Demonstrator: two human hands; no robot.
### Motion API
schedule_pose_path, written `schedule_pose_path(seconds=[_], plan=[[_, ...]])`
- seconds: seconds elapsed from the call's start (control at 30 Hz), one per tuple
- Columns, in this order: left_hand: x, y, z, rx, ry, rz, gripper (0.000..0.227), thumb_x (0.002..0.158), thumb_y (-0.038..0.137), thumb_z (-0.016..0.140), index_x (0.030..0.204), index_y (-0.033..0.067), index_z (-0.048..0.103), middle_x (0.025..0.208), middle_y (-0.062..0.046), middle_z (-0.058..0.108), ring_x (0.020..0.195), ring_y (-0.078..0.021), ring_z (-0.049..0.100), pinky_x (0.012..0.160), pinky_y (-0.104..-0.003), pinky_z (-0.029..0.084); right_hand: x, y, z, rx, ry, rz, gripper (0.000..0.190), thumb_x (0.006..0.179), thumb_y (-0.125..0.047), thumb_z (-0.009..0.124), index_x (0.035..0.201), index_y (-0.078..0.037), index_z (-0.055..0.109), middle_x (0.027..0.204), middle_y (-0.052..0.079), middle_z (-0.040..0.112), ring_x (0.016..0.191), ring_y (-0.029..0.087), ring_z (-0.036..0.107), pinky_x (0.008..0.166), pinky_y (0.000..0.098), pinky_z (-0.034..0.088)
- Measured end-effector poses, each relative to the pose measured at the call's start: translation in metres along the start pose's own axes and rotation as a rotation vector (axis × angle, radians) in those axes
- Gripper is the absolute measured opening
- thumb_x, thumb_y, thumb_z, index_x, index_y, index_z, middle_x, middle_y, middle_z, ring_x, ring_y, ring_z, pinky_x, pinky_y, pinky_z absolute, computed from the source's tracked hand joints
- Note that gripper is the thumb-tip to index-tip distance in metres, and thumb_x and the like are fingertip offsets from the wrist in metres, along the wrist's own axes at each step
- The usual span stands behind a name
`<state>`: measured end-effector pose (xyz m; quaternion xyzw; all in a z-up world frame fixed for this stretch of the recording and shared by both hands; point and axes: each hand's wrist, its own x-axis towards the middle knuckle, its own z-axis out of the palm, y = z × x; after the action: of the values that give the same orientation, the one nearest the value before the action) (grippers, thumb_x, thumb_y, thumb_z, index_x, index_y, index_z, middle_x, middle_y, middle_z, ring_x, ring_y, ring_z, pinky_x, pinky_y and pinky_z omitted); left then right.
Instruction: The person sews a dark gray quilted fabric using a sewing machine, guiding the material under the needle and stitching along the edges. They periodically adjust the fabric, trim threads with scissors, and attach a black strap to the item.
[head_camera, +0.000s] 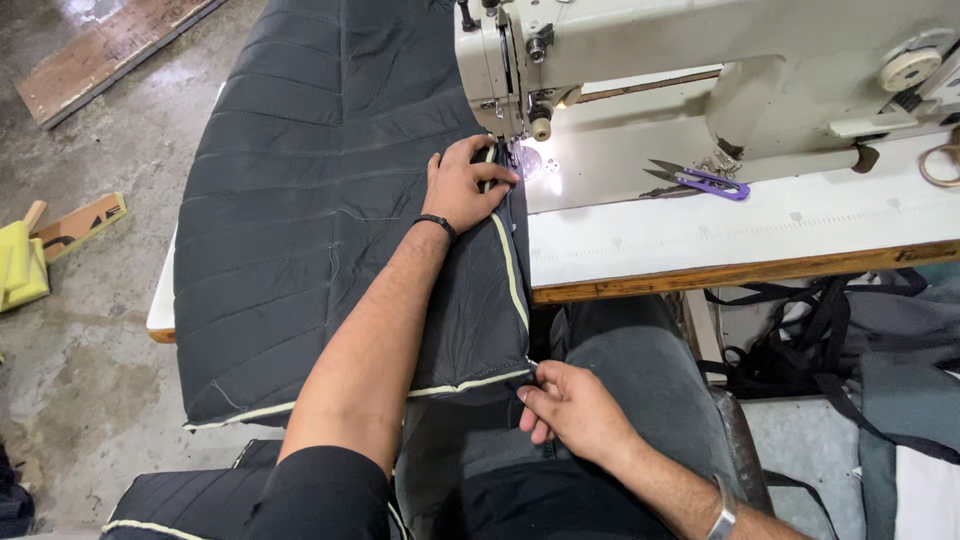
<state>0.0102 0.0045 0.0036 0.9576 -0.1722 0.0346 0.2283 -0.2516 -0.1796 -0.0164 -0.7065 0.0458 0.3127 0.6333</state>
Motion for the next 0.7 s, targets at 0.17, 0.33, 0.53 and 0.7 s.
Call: schedule_pose_path(seconds=[0.17, 0.33, 0.53, 0.7], plan=[[-0.018, 0.022, -0.009, -0.018, -0.039, -0.025, 0.026, 0.086, 0.045, 0.072, 0.109, 0.0353, 0.079, 0.159, -0.010, 0.038, 0.153, -0.0323, 0.026, 0.121, -0.071, 0.009, -0.006, -0.022, 0.011, -0.024, 0.076, -0.016, 0.037, 0.096, -0.014, 0.064, 0.129, -0.004, 0.049, 0.069, 0.006, 0.072, 0.053, 0.010, 0.064, 0.053, 0.0262, 0.054], [-0.087, 0.051, -0.005, -0.009, -0.111, -0.122, 0.030, 0.091, 0.041, 0.062, 0.118, 0.0352, 0.075, 0.164, -0.014, 0.029, 0.154, -0.0409, 0.018, 0.110, -0.083, 0.006, -0.020, -0.035, 0.015, -0.125, 0.095, -0.027, 0.089, 0.095, -0.016, 0.061, 0.169, -0.026, 0.013, 0.066, 0.004, 0.068, 0.051, 0.010, 0.061, 0.054, 0.0269, 0.056], [-0.114, 0.054, -0.006, 0.055, -0.064, -0.042, 0.035, 0.096, 0.039, 0.055, 0.128, 0.0377, 0.069, 0.164, -0.015, 0.029, 0.153, -0.0444, 0.017, 0.108, -0.085, 0.003, -0.024, -0.046, 0.017, -0.205, 0.094, -0.023, 0.074, 0.096, -0.018, 0.062, 0.161, -0.016, 0.024, 0.066, 0.004, 0.068, 0.051, 0.011, 0.061, 0.054, 0.0277, 0.055], [-0.112, 0.051, -0.001, 0.072, -0.025, -0.027, 0.036, 0.095, 0.040, 0.055, 0.129, 0.0395, 0.068, 0.163, -0.014, 0.031, 0.153, -0.0438, 0.019, 0.110, -0.084, 0.003, -0.029, -0.057, 0.017, -0.380, 0.117, -0.029, 0.069, 0.097, -0.021, 0.059, 0.160, -0.018, 0.029, 0.065, 0.003, 0.067, 0.051, 0.010, 0.062, 0.054, 0.0276, 0.056]])
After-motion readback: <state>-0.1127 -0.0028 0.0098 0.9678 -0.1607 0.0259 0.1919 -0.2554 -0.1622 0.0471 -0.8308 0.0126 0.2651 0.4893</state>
